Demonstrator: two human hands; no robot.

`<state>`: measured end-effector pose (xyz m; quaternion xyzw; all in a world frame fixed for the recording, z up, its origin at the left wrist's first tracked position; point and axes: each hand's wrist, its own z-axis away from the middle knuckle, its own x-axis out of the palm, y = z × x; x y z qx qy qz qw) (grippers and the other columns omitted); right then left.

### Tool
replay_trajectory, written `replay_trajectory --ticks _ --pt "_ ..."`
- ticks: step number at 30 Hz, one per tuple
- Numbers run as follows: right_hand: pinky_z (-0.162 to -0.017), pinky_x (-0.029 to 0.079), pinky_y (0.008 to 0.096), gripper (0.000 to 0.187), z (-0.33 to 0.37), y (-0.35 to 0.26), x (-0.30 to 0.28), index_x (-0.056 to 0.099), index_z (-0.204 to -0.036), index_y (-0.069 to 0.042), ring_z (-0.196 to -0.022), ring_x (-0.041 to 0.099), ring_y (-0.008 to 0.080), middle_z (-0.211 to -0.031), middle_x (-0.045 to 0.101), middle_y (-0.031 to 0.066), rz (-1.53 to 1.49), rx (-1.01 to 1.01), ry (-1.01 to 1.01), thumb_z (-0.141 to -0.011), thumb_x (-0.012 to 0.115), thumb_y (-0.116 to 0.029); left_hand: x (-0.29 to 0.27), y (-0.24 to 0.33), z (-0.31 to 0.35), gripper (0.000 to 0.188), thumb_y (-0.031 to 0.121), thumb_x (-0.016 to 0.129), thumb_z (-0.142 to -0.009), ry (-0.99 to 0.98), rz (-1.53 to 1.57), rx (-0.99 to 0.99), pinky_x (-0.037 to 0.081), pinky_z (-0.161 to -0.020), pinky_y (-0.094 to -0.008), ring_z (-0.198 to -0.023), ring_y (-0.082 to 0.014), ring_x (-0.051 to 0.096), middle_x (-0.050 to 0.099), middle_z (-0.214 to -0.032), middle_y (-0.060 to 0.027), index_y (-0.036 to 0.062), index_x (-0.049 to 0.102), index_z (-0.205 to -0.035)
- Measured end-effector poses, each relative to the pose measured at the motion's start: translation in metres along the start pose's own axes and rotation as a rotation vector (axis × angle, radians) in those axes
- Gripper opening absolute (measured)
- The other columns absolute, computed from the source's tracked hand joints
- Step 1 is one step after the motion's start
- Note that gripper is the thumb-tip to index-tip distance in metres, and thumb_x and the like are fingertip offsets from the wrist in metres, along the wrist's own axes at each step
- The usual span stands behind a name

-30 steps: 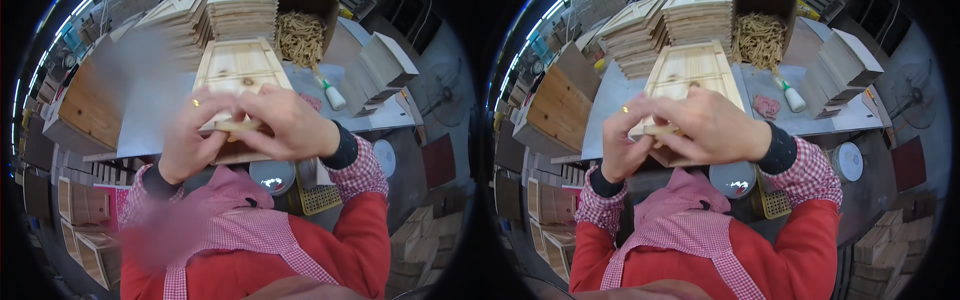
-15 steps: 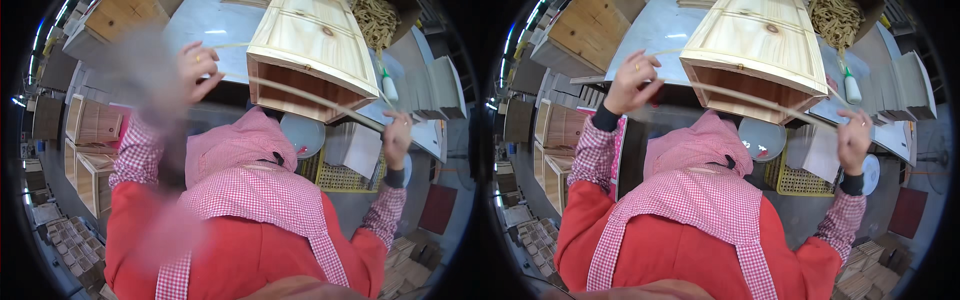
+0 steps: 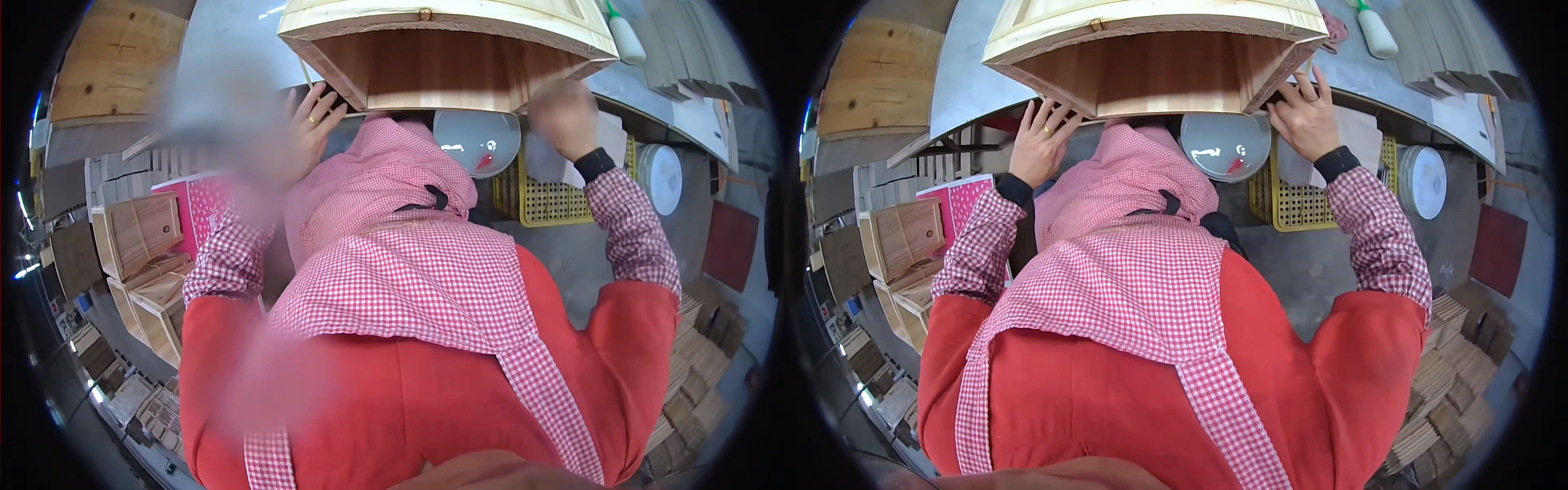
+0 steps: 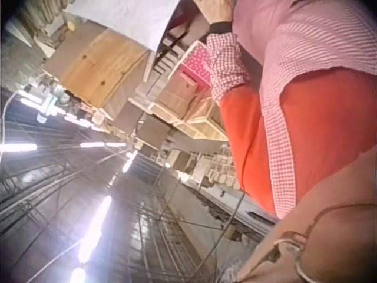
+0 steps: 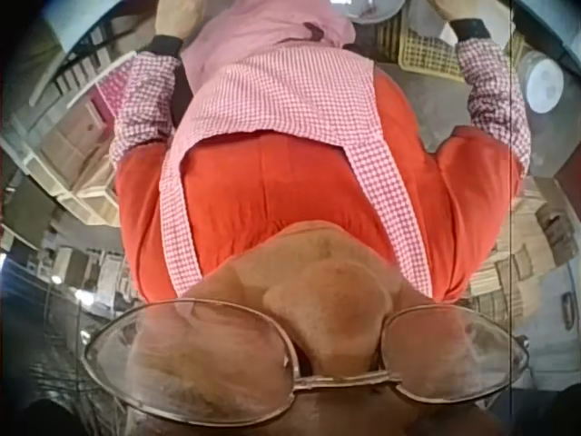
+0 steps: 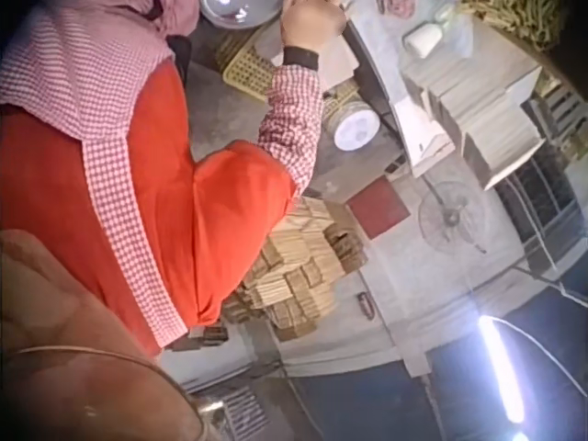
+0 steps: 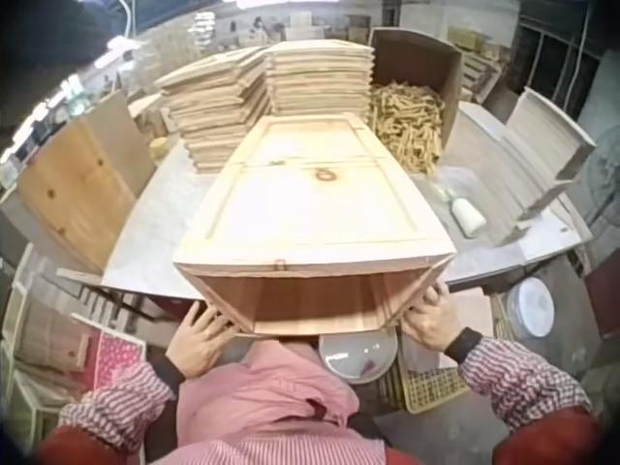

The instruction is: Applying glue to wooden panels and assembling them into boxes, then stacking the finished items.

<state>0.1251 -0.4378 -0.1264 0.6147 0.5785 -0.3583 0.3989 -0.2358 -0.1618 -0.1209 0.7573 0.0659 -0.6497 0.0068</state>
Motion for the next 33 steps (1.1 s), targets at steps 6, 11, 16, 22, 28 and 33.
replay_trajectory --ticks 6,11,16,22,28,33 --pt "-0.097 0.041 0.0481 0.010 -0.019 -0.018 -0.036 0.067 -0.084 -0.006 -0.104 0.059 0.0304 -0.098 0.066 0.0133 -0.168 -0.026 0.145 -0.077 0.061 -0.002 -0.034 -0.007 -0.008 0.044 0.001 0.058 -0.076 -0.016 0.169 0.102 0.038 -0.104 -0.0491 -0.123 -0.0333 0.048 0.054 -0.126 -0.0179 0.0029 0.060 -0.119" --pt "-0.070 0.051 0.0330 0.025 -0.072 -0.008 -0.099 0.063 -0.109 0.001 -0.079 0.063 0.0223 -0.094 0.065 0.0139 -0.459 0.273 0.424 -0.084 0.057 0.000 -0.080 -0.037 -0.045 0.033 0.014 0.054 -0.091 0.340 0.844 -0.487 0.041 -0.100 -0.0414 -0.121 -0.0243 0.052 0.054 -0.130 -0.0135 0.0026 0.059 -0.121" --pt "-0.060 0.047 0.0278 0.048 -0.183 0.066 -0.088 0.058 -0.115 0.005 -0.071 0.061 0.0148 -0.087 0.065 0.0131 -0.894 0.650 0.255 -0.097 0.046 -0.037 -0.110 -0.099 -0.170 0.050 0.044 0.049 -0.096 0.306 1.503 -0.851 0.043 -0.091 -0.0332 -0.111 -0.0176 0.054 0.053 -0.130 -0.0076 0.0034 0.054 -0.126" --pt "-0.054 0.047 0.0269 0.046 -0.235 0.089 -0.066 0.063 -0.103 0.003 -0.065 0.059 0.0131 -0.082 0.063 0.0081 -0.713 0.465 0.082 -0.098 0.044 -0.038 -0.112 -0.100 -0.246 0.054 0.041 0.055 -0.092 0.047 1.276 -0.806 0.049 -0.080 -0.0364 -0.093 -0.0239 0.065 0.064 -0.105 -0.0164 -0.0085 0.058 -0.113" --pt "-0.054 0.049 0.0287 0.052 -0.246 0.098 -0.075 0.066 -0.094 0.003 -0.066 0.062 0.0149 -0.077 0.066 0.0094 -0.726 0.610 -0.092 -0.094 0.049 -0.046 -0.116 -0.105 -0.253 0.050 0.035 0.058 -0.090 0.038 1.380 -0.865 0.052 -0.070 -0.0354 -0.078 -0.0236 0.067 0.067 -0.091 -0.0155 -0.0126 0.058 -0.108" --pt "-0.058 0.050 0.0299 0.052 -0.269 0.094 -0.072 0.068 -0.093 0.002 -0.068 0.064 0.0173 -0.077 0.067 0.0112 -0.685 0.809 -0.366 -0.090 0.054 -0.047 -0.131 -0.103 -0.259 0.048 0.036 0.061 -0.090 -0.038 1.279 -0.903 0.052 -0.067 -0.0316 -0.075 -0.0170 0.066 0.068 -0.093 -0.0136 -0.0090 0.062 -0.106"
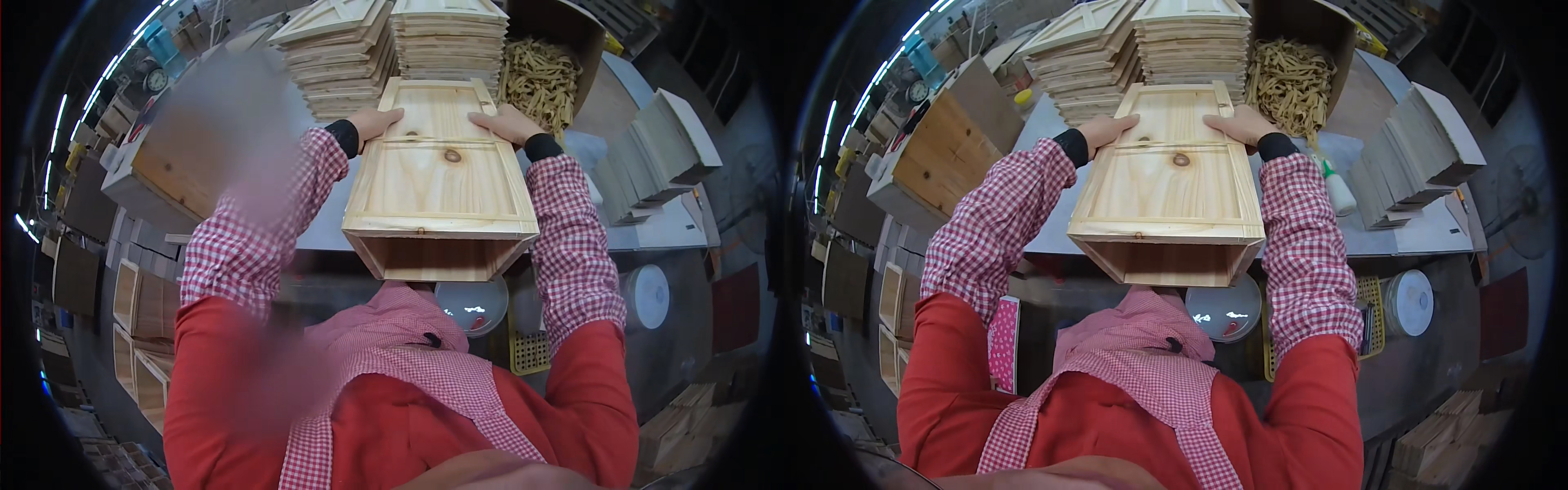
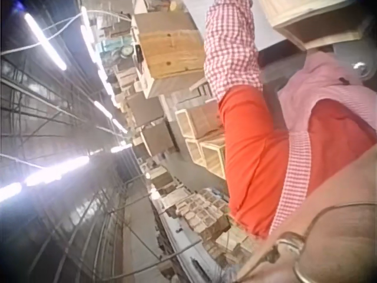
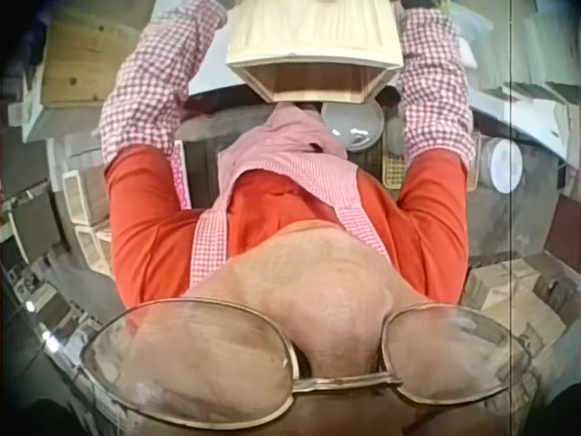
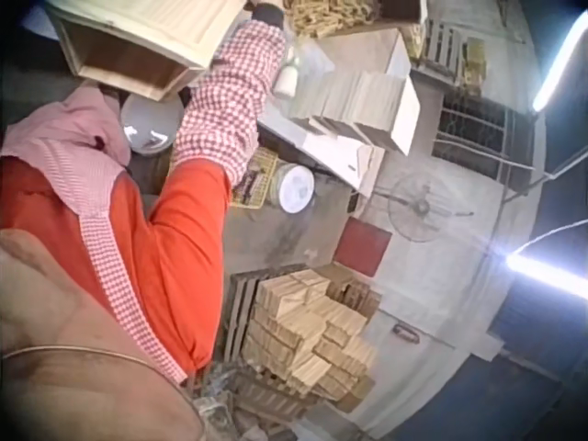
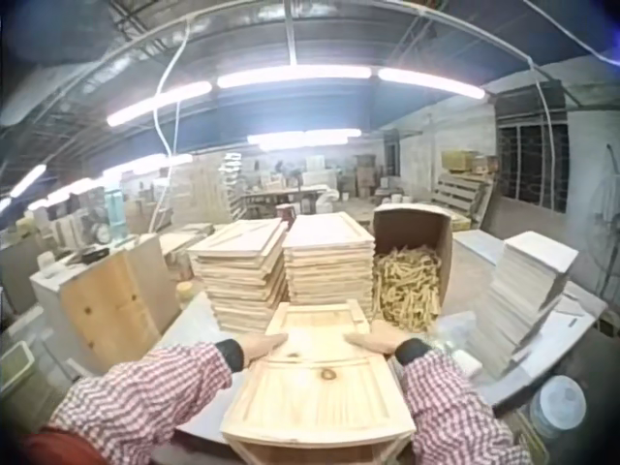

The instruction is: Applying glue to wooden panels and assembling them into boxes, then stacking the finished items.

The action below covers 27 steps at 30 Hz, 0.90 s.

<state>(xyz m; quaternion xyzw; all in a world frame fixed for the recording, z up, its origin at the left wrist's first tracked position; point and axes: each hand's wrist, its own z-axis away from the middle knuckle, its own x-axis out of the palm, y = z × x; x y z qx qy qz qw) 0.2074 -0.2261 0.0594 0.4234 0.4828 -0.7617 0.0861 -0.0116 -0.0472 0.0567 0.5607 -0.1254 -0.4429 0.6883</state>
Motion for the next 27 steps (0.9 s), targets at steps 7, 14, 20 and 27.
replay_trajectory --ticks 7,14,20,27 --pt "-0.067 0.052 0.0391 0.042 0.095 -0.033 0.001 0.064 -0.100 0.004 -0.073 0.067 0.0325 -0.081 0.067 0.0226 -0.103 -0.566 0.432 -0.086 0.060 -0.036 -0.023 0.009 0.109 0.049 0.042 0.062 -0.089 0.335 -0.184 0.482 0.050 -0.066 -0.0307 -0.074 -0.0158 0.065 0.069 -0.086 -0.0121 -0.0063 0.068 -0.096" --pt "-0.054 0.047 0.0389 0.033 0.118 -0.058 0.035 0.054 -0.096 0.003 -0.059 0.061 0.0315 -0.069 0.060 0.0193 0.027 -0.947 1.092 -0.090 0.062 -0.028 -0.032 -0.005 0.107 0.048 0.044 0.055 -0.093 0.745 0.101 0.999 0.049 -0.068 -0.0324 -0.081 -0.0198 0.065 0.069 -0.084 -0.0114 -0.0026 0.067 -0.094" --pt "-0.052 0.049 0.0401 0.060 0.071 -0.007 0.114 0.042 -0.127 0.011 -0.060 0.062 0.0362 -0.079 0.063 0.0233 0.072 -0.890 0.985 -0.086 0.066 -0.027 0.005 -0.097 0.063 0.052 0.043 0.049 -0.098 0.976 -0.060 1.025 0.044 -0.060 -0.0314 -0.067 -0.0136 0.052 0.060 -0.071 -0.0073 -0.0063 0.059 -0.084" --pt "-0.058 0.051 0.0408 0.059 0.075 -0.002 0.113 0.042 -0.129 0.008 -0.069 0.065 0.0364 -0.093 0.064 0.0238 0.032 -0.904 0.939 -0.087 0.066 -0.025 0.003 -0.084 0.077 0.056 0.048 0.048 -0.097 0.863 0.077 0.973 0.045 -0.063 -0.0303 -0.070 -0.0125 0.052 0.061 -0.077 -0.0056 -0.0063 0.059 -0.086"
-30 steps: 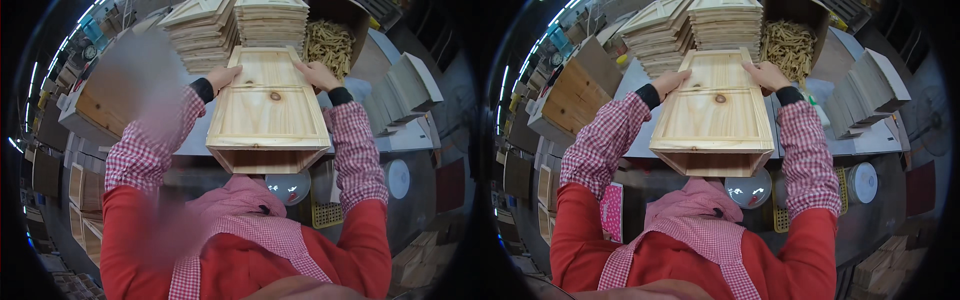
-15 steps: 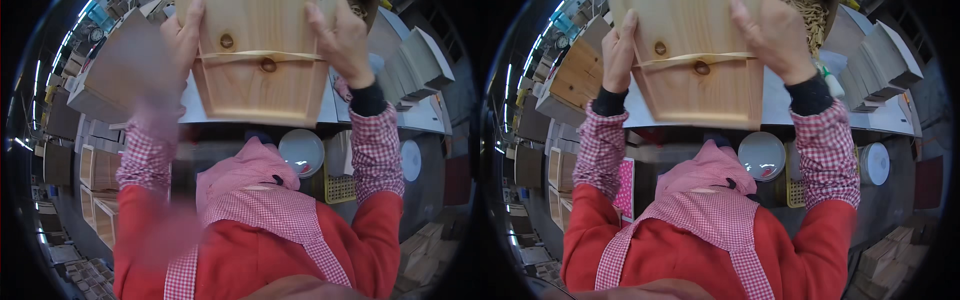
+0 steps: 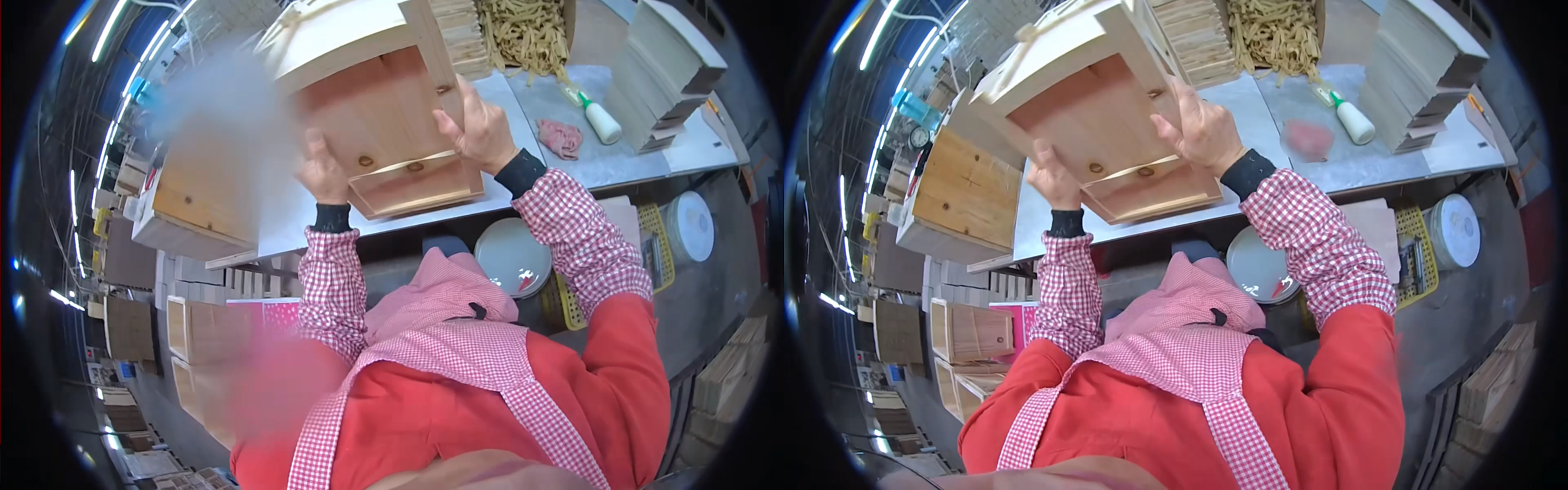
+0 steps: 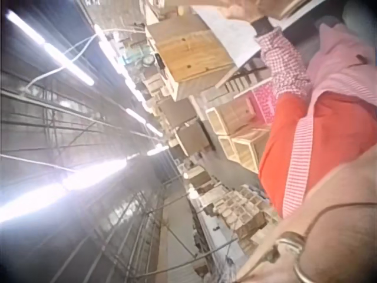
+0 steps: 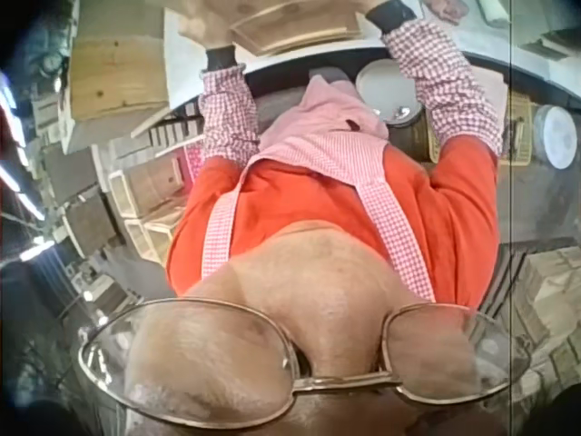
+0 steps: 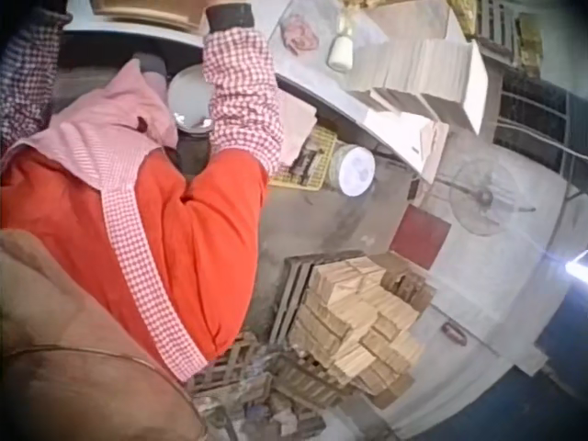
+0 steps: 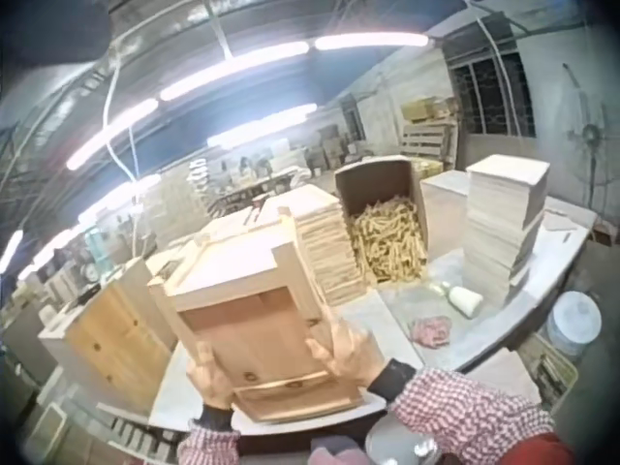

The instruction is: Applying glue to wooden panels and assembling them into boxes, then stacking the finished items.

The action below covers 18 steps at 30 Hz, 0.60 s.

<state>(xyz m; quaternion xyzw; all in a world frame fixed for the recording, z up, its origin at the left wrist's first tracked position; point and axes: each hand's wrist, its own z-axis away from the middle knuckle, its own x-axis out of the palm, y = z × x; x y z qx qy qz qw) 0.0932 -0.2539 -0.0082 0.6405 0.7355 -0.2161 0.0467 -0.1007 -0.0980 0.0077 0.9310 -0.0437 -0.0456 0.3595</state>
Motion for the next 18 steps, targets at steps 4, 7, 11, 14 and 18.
replay_trajectory --ticks 4,7,11,14,18 --pt "-0.061 0.052 0.0402 0.060 0.010 -0.012 0.002 0.041 -0.131 0.005 -0.075 0.064 0.0369 -0.095 0.063 0.0245 -0.097 -0.062 0.110 -0.086 0.066 -0.026 -0.006 -0.014 0.015 0.056 0.049 0.048 -0.097 -0.007 0.073 -0.007 0.045 -0.066 -0.0296 -0.074 -0.0127 0.053 0.061 -0.081 -0.0046 -0.0053 0.059 -0.089" --pt "-0.063 0.052 0.0372 0.055 0.023 -0.008 -0.001 0.045 -0.128 0.004 -0.075 0.064 0.0333 -0.093 0.064 0.0222 -0.179 0.050 0.001 -0.088 0.064 -0.028 -0.023 -0.026 0.018 0.055 0.048 0.047 -0.098 -0.030 -0.011 -0.059 0.046 -0.069 -0.0292 -0.077 -0.0131 0.054 0.061 -0.081 -0.0036 -0.0051 0.059 -0.092" --pt "-0.071 0.051 0.0384 0.044 0.039 0.023 -0.003 0.056 -0.115 0.002 -0.083 0.064 0.0348 -0.089 0.065 0.0207 -0.406 0.473 0.029 -0.089 0.060 -0.034 -0.054 0.016 -0.009 0.048 0.040 0.048 -0.098 -0.233 -0.412 0.123 0.044 -0.088 -0.0345 -0.097 -0.0211 0.056 0.060 -0.103 -0.0114 -0.0058 0.058 -0.110" --pt "-0.074 0.050 0.0404 0.040 0.053 0.050 0.015 0.061 -0.102 0.002 -0.086 0.064 0.0373 -0.085 0.066 0.0211 -0.513 0.815 -0.121 -0.090 0.056 -0.036 -0.051 0.085 -0.057 0.051 0.038 0.051 -0.096 -0.131 -0.554 0.666 0.037 -0.101 -0.0409 -0.120 -0.0274 0.047 0.050 -0.130 -0.0177 -0.0007 0.052 -0.129" --pt "-0.070 0.048 0.0398 0.043 0.061 0.077 0.060 0.063 -0.086 0.004 -0.079 0.062 0.0342 -0.077 0.064 0.0191 -0.570 1.018 -0.434 -0.092 0.050 -0.036 0.025 0.139 -0.088 0.050 0.040 0.054 -0.093 -0.518 -0.563 0.971 0.033 -0.107 -0.0445 -0.129 -0.0285 0.042 0.050 -0.135 -0.0152 0.0048 0.053 -0.129"
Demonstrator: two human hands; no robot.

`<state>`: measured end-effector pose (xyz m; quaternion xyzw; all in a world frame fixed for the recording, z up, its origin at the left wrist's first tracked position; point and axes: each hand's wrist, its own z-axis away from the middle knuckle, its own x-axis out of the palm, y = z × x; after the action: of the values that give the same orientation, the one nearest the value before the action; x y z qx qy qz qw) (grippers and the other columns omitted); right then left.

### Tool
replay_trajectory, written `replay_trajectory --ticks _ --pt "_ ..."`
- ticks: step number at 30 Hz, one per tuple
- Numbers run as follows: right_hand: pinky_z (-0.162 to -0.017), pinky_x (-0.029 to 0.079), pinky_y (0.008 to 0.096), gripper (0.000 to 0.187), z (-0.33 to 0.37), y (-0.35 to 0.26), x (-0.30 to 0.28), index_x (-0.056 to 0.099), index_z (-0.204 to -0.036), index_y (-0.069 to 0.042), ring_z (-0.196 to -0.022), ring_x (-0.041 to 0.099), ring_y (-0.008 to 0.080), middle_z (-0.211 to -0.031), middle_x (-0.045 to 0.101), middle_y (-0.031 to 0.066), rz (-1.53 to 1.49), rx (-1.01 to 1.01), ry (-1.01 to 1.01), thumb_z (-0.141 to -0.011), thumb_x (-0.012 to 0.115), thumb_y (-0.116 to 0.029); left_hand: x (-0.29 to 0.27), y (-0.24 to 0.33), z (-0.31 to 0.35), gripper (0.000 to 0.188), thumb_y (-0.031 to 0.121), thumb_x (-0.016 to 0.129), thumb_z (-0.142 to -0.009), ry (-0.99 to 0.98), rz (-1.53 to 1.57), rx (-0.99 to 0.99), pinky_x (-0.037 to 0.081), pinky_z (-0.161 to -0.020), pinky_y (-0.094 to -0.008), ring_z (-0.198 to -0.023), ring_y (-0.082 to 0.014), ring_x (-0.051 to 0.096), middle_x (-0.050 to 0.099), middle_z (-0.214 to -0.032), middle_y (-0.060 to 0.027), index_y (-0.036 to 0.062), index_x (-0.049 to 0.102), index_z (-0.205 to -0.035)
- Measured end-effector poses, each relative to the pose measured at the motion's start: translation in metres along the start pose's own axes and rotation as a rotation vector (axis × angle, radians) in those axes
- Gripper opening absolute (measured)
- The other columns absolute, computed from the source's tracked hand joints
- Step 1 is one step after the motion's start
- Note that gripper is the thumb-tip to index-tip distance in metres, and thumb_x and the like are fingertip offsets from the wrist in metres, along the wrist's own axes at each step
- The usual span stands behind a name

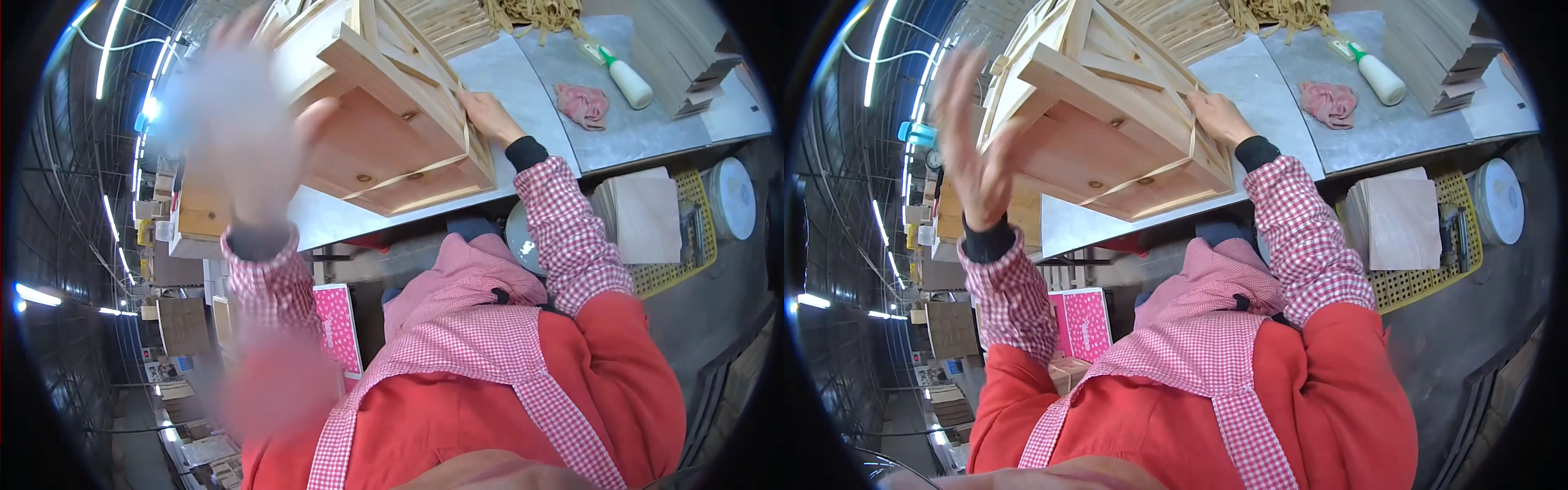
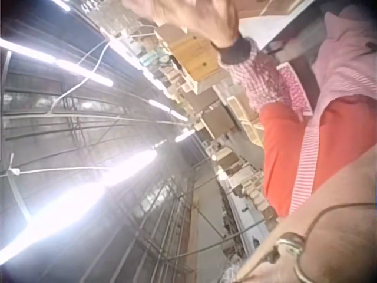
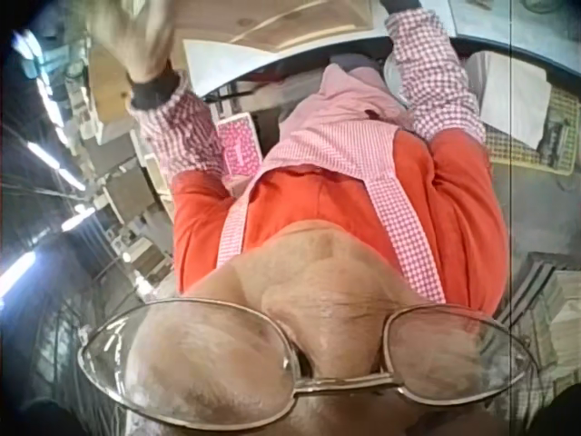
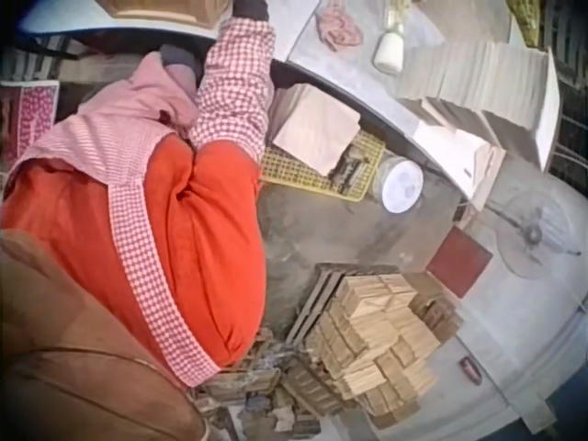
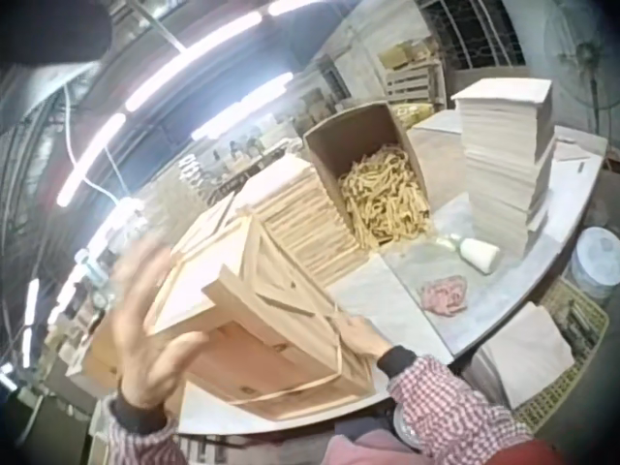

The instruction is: Applying glue to wooden panels and assembling them into boxes, then stacking the finished items.

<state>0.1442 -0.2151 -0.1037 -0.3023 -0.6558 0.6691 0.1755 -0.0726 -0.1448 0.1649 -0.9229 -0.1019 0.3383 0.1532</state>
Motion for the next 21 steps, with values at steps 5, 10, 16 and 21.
replay_trajectory --ticks 5,10,16,21 --pt "-0.060 0.045 0.0379 0.039 -0.035 -0.002 -0.001 0.059 -0.078 0.002 -0.062 0.057 0.0274 -0.068 0.058 0.0173 0.059 -0.178 0.256 -0.091 0.046 -0.032 0.028 -0.003 -0.041 0.034 0.032 0.062 -0.091 -0.385 0.398 0.004 0.025 -0.113 -0.0478 -0.141 -0.0280 0.029 0.056 -0.131 -0.0120 0.0120 0.063 -0.118" --pt "-0.055 0.038 0.0417 0.027 -0.071 -0.084 -0.028 0.049 -0.074 0.004 -0.055 0.043 0.0356 -0.067 0.046 0.0253 0.032 -0.718 0.445 -0.089 0.046 -0.019 0.027 0.009 -0.048 0.022 0.023 0.062 -0.092 -0.429 0.491 -0.077 0.033 -0.108 -0.0465 -0.134 -0.0263 0.039 0.065 -0.118 -0.0087 0.0107 0.066 -0.109" --pt "-0.054 0.038 0.0350 0.022 0.113 -0.098 0.000 0.048 -0.075 0.003 -0.056 0.045 0.0265 -0.064 0.042 0.0206 -0.010 -0.440 0.205 -0.092 0.048 -0.011 0.056 0.032 -0.071 0.019 0.018 0.062 -0.091 0.212 1.361 0.389 0.045 -0.078 -0.0287 -0.096 -0.0202 0.055 0.063 -0.103 -0.0080 0.0062 0.062 -0.106" --pt "-0.058 0.040 0.0251 0.014 0.127 -0.137 -0.045 0.056 -0.081 -0.001 -0.064 0.049 0.0112 -0.070 0.053 0.0044 -0.150 -0.604 0.234 -0.093 0.051 -0.006 0.008 0.026 -0.054 0.021 0.015 0.062 -0.089 -0.450 0.509 -0.349 0.047 -0.070 -0.0301 -0.081 -0.0181 0.059 0.064 -0.100 -0.0108 0.0028 0.061 -0.107"
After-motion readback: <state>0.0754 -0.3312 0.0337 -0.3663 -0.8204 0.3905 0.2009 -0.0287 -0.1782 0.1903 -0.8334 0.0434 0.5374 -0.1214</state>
